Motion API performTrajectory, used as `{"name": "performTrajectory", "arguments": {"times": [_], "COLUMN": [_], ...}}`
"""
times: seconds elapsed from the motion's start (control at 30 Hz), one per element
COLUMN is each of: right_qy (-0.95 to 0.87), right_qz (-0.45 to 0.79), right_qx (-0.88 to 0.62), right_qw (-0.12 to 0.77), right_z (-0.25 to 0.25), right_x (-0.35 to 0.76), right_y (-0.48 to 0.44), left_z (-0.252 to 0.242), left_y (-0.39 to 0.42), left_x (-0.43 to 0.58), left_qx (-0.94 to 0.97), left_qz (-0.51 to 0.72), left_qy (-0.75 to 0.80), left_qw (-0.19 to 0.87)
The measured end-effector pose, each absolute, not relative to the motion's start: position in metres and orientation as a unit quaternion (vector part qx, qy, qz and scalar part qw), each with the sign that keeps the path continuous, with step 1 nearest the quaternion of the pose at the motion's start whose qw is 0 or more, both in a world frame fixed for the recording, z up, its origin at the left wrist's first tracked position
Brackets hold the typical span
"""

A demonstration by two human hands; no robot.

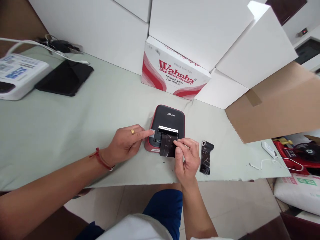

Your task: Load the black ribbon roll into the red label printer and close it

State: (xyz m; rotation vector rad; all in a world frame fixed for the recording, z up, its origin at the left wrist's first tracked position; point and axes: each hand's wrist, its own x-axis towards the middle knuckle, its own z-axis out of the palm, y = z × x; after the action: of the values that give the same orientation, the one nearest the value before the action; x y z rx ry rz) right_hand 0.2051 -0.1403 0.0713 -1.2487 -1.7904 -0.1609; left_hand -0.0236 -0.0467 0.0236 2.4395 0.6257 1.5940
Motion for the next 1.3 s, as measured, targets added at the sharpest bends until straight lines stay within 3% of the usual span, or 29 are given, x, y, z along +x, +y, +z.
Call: {"name": "performTrajectory", "arguments": {"times": [0.23, 0.5, 0.63, 0.73, 0.83, 1.07, 1.2, 1.3], "right_qy": [-0.746, -0.757, -0.761, -0.727, -0.732, -0.809, -0.8, -0.79], "right_qz": [-0.064, -0.064, 0.009, 0.111, 0.155, 0.071, 0.051, 0.038], "right_qx": [-0.497, -0.495, -0.522, -0.596, -0.633, -0.575, -0.583, -0.605], "right_qw": [0.439, 0.421, 0.385, 0.322, 0.196, -0.098, -0.131, -0.087], "right_z": [0.067, 0.078, 0.105, 0.132, 0.151, 0.147, 0.14, 0.143], "right_x": [0.21, 0.213, 0.22, 0.225, 0.223, 0.198, 0.19, 0.191], "right_y": [-0.154, -0.149, -0.137, -0.11, -0.074, -0.016, -0.008, -0.017], "left_z": [0.022, 0.024, 0.02, 0.017, 0.013, 0.008, 0.009, 0.01], "left_y": [-0.05, -0.048, -0.05, -0.051, -0.052, -0.051, -0.051, -0.052], "left_x": [-0.022, -0.017, -0.018, -0.018, -0.015, -0.011, -0.011, -0.011], "left_qx": [0.783, 0.78, 0.791, 0.807, 0.825, 0.832, 0.835, 0.835], "left_qz": [0.552, 0.554, 0.537, 0.515, 0.487, 0.482, 0.474, 0.472], "left_qy": [0.229, 0.231, 0.243, 0.253, 0.268, 0.262, 0.266, 0.27], "left_qw": [0.173, 0.177, 0.162, 0.137, 0.103, 0.084, 0.09, 0.087]}}
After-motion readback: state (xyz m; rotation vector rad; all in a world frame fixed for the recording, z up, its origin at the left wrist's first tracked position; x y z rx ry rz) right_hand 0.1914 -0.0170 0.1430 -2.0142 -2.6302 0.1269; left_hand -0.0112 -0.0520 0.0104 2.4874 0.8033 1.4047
